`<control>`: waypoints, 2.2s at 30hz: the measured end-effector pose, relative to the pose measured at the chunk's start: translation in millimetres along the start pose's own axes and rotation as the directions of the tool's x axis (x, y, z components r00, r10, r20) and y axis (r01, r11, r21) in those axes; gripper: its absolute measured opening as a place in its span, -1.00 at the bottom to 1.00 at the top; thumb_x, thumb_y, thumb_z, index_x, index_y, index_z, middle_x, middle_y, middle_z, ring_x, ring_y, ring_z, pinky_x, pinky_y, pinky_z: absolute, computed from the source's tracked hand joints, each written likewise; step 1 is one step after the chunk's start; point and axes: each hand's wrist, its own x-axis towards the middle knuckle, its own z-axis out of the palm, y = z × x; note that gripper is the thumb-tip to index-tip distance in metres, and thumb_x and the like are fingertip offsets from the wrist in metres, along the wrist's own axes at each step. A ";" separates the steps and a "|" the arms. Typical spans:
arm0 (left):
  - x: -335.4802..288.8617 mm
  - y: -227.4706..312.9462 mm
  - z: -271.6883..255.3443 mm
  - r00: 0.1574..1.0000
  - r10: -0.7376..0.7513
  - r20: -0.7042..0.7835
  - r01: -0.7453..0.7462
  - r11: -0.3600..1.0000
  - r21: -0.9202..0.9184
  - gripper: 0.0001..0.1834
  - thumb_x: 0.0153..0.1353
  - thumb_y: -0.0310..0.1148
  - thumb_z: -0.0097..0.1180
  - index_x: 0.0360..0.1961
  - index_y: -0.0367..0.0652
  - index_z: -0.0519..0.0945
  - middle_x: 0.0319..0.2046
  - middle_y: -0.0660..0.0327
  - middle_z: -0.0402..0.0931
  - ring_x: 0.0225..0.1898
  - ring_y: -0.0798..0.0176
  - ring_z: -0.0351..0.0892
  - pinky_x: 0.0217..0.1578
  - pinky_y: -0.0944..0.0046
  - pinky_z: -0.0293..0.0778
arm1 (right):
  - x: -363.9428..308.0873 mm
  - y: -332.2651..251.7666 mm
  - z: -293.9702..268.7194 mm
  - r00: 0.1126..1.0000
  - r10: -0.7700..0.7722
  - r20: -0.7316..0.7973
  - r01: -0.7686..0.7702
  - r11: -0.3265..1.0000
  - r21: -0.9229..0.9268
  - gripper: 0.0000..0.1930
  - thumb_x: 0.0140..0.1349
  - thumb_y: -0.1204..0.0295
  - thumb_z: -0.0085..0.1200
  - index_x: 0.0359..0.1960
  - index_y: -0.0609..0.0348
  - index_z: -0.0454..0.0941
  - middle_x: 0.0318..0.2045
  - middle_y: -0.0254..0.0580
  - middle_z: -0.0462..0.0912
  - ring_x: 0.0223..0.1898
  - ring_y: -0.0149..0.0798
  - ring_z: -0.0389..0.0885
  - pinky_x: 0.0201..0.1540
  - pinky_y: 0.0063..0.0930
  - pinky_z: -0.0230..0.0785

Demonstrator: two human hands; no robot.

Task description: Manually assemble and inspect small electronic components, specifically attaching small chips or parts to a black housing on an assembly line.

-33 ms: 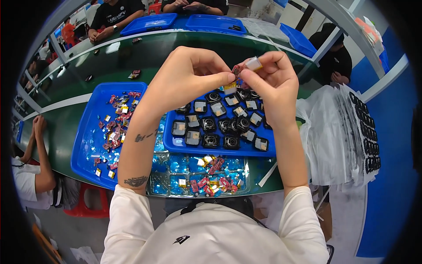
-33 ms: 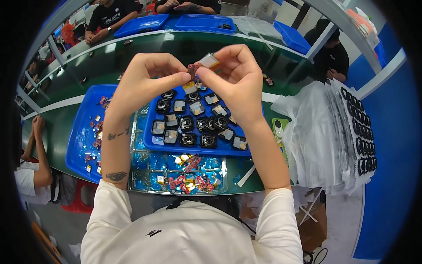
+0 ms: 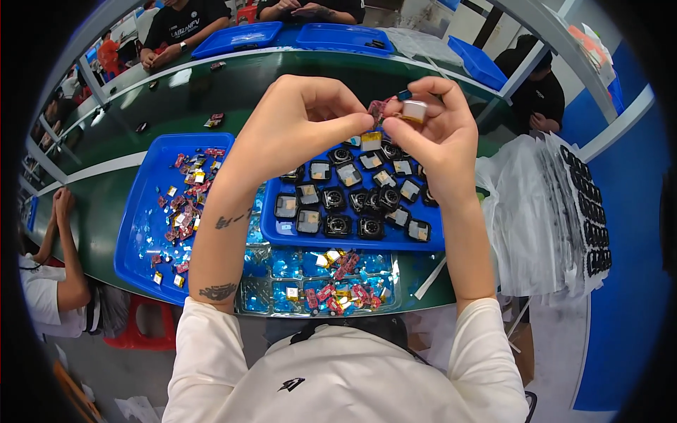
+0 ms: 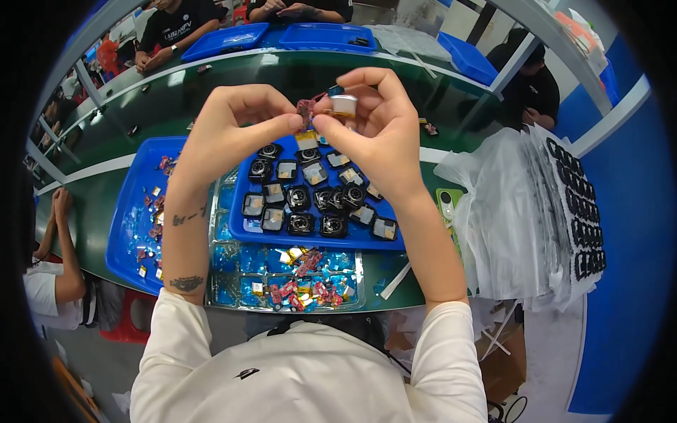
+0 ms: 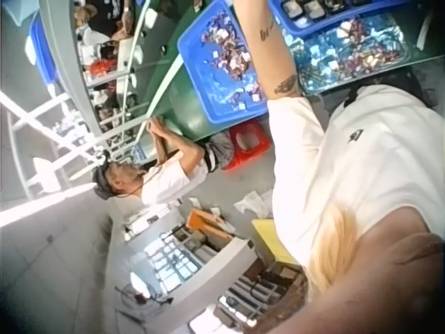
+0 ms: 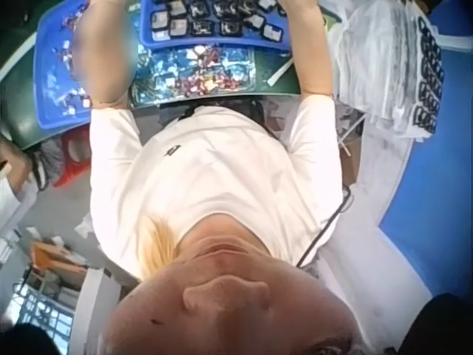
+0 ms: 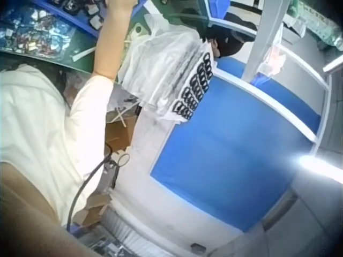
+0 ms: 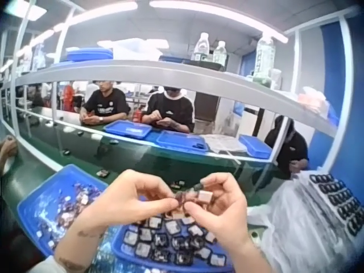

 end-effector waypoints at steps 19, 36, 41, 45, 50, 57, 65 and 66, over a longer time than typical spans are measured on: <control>2.2 2.2 14.2 0.990 0.138 0.033 -0.134 0.986 -0.098 -0.88 0.11 -0.46 0.16 -0.36 -0.30 0.65 -0.49 0.22 0.61 -0.43 0.44 0.57 -0.35 0.45 0.48 | 6.1 4.7 -27.6 0.964 0.052 0.259 -0.017 0.991 -0.136 -0.86 0.15 0.41 0.19 -0.40 0.26 0.64 -0.40 -0.25 0.65 -0.34 -0.43 0.59 -0.24 -0.59 0.47; 4.4 -6.1 18.0 0.989 0.116 -0.092 -0.125 0.988 -0.095 -0.84 0.08 -0.40 0.24 -0.39 -0.30 0.62 -0.52 0.28 0.57 -0.48 0.52 0.51 -0.43 0.53 0.40 | 0.6 4.7 -11.1 0.971 0.056 0.233 -0.028 0.992 -0.123 -0.74 0.09 0.43 0.26 -0.20 0.28 0.56 -0.42 -0.30 0.60 -0.40 -0.49 0.56 -0.23 -0.60 0.42; 1.8 -0.1 15.2 0.985 0.056 -0.166 -0.094 0.968 -0.232 -0.86 0.11 -0.42 0.24 -0.40 -0.30 0.61 -0.50 0.27 0.57 -0.46 0.52 0.51 -0.40 0.55 0.41 | 1.3 4.1 -17.8 0.897 0.217 0.384 -0.142 0.966 -0.215 -0.63 0.00 0.43 0.30 -0.13 0.22 0.54 -0.38 -0.29 0.59 -0.32 -0.52 0.54 -0.16 -0.50 0.41; 1.0 0.8 10.5 0.985 0.007 -0.173 -0.056 0.959 -0.278 -0.88 0.10 -0.44 0.25 -0.41 -0.29 0.61 -0.49 0.27 0.58 -0.43 0.52 0.52 -0.38 0.55 0.41 | 3.2 2.4 -17.8 0.958 0.062 0.280 0.048 0.927 -0.371 -0.67 0.03 0.36 0.28 -0.16 0.21 0.59 -0.30 -0.18 0.64 -0.25 -0.42 0.59 -0.12 -0.45 0.42; 1.5 0.5 11.0 0.997 -0.034 -0.071 0.011 0.953 -0.302 -0.88 0.10 -0.46 0.23 -0.40 -0.31 0.57 -0.47 0.24 0.58 -0.39 0.49 0.56 -0.33 0.52 0.46 | 3.5 -6.5 -27.2 0.975 0.110 0.192 -0.083 0.986 -0.143 -0.81 0.18 0.44 0.17 -0.23 0.29 0.62 -0.36 -0.23 0.66 -0.28 -0.43 0.60 -0.19 -0.62 0.44; 1.9 -0.4 21.1 0.994 -0.108 0.023 0.107 0.892 -0.440 -0.76 0.09 -0.44 0.20 -0.22 -0.29 0.51 -0.49 0.24 0.57 -0.36 0.45 0.54 -0.31 0.49 0.41 | 2.9 -5.8 -23.5 0.985 0.057 0.166 -0.021 0.977 -0.210 -0.86 0.16 0.49 0.16 -0.28 0.29 0.64 -0.38 -0.27 0.64 -0.32 -0.45 0.59 -0.21 -0.63 0.46; 4.7 -6.0 25.8 0.980 -0.197 0.022 0.190 0.900 -0.393 -0.79 0.11 -0.37 0.24 -0.31 -0.31 0.60 -0.47 0.30 0.56 -0.38 0.51 0.50 -0.32 0.50 0.41 | 1.6 1.1 -18.9 0.957 -0.274 0.099 0.291 0.871 -0.395 -0.81 -0.01 0.64 0.23 -0.30 0.26 0.66 -0.36 -0.25 0.61 -0.32 -0.44 0.59 -0.26 -0.65 0.46; 4.6 -6.2 27.0 0.980 -0.195 -0.022 0.169 0.897 -0.409 -0.80 0.10 -0.36 0.26 -0.34 -0.30 0.62 -0.47 0.31 0.56 -0.40 0.52 0.49 -0.34 0.50 0.40 | 1.6 2.1 -19.6 0.957 -0.269 0.106 0.288 0.871 -0.398 -0.80 -0.02 0.64 0.24 -0.30 0.26 0.66 -0.36 -0.25 0.61 -0.33 -0.45 0.59 -0.27 -0.64 0.45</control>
